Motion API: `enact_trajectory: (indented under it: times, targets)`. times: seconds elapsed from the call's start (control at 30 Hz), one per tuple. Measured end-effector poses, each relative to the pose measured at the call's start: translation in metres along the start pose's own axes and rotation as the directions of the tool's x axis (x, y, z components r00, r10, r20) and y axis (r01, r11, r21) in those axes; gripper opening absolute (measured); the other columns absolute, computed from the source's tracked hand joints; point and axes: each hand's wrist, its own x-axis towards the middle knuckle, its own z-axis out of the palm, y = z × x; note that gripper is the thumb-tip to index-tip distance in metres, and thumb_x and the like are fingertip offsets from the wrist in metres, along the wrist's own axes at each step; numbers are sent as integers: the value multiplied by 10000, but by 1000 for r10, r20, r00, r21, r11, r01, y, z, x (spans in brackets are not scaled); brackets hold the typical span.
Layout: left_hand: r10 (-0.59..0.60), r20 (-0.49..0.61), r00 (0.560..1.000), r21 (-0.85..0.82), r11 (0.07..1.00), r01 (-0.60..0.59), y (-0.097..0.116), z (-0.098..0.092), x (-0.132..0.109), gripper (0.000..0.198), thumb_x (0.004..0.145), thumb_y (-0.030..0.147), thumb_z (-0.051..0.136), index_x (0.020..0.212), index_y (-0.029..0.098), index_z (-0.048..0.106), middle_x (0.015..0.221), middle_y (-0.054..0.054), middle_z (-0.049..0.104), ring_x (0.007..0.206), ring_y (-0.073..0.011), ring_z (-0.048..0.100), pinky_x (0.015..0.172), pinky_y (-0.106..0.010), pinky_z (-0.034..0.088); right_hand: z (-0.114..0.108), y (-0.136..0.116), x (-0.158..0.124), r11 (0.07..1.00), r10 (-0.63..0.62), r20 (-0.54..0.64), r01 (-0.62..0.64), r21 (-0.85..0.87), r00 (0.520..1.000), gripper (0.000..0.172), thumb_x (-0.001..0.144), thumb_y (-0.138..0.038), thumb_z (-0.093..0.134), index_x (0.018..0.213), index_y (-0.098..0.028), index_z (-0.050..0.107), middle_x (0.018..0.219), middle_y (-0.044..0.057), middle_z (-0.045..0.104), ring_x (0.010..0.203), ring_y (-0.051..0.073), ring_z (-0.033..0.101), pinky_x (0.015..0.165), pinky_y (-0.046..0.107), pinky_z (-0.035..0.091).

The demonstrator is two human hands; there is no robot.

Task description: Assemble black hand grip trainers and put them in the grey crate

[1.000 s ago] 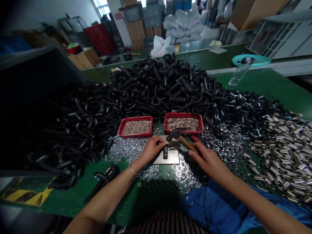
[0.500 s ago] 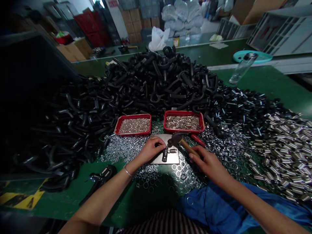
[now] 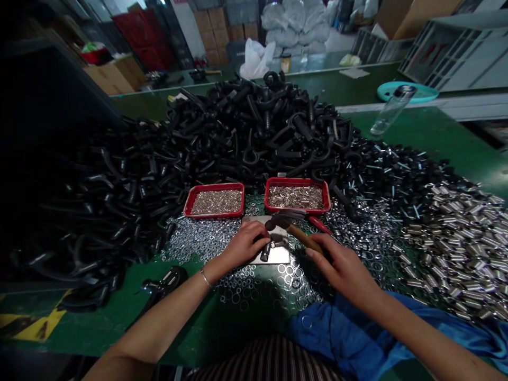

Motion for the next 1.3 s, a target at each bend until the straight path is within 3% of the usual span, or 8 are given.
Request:
enact_trajectory:
  times: [0.13,0.3,0.6,0.9,0.93,1.07,1.17,1.3]
  targets:
    - [73,26,997,59,995,-75,0,1,-2,124,973,268,532,940,189,621,985,-52,649,988,-217,576,964,-406,385,0,-2,0,1000,11,17,-11,13,1000,370,965,-520,486,1200,-245,568,978,64,728,707,199,664,615,308,509]
    - [-64,-44,997,-135,989,57,-5,3,-4,91,932,246,595,861,193,616,933,-21,654,936,-183,598,909,-347,422,4,3,-3,999,30,44,-32,31,999,367,963,-516,491,1176,-230,581,900,54,731,679,200,665,619,314,517]
    - [-130,-78,988,-187,976,114,-6,9,-4,101,930,242,593,846,190,616,903,-19,647,907,-182,603,884,-341,435,10,14,-10,995,88,69,-92,49,994,388,963,-525,492,1205,-234,578,863,30,735,653,189,663,585,296,502]
    - [117,128,985,238,960,-145,4,-4,-1,216,1008,305,442,1059,175,606,1066,-89,627,1052,-247,558,1002,-431,365,10,14,-12,996,75,85,-78,36,994,380,966,-511,480,1185,-215,573,925,61,742,717,213,682,642,324,527]
    - [99,119,988,229,965,-125,4,-5,-4,257,986,370,498,1132,177,584,1130,-101,614,1096,-263,547,1022,-444,362,8,11,-14,997,63,77,-65,29,995,374,969,-511,477,1183,-220,572,923,60,742,713,212,683,642,323,528]
    - [9,65,998,151,988,-19,2,-6,-20,873,780,580,727,1448,173,339,1307,-153,538,1220,-336,494,1090,-504,345,9,0,-19,1000,-18,-17,18,-19,1000,365,999,-470,436,1261,-237,536,1077,90,730,859,232,705,731,331,541]
    - [-5,74,997,149,989,-6,0,-4,-27,919,802,518,731,1505,176,246,1288,-160,549,1202,-339,514,1093,-514,359,19,4,-14,987,-93,51,98,-126,994,356,1018,-444,380,1256,-232,537,1142,112,708,942,257,704,801,358,538]
    - [-35,100,994,150,988,20,3,3,-30,891,800,499,740,1484,149,289,1280,-171,555,1198,-346,523,1084,-512,387,28,30,2,973,48,215,3,-230,975,313,1028,-399,347,1111,-189,563,865,95,714,743,250,703,669,351,538]
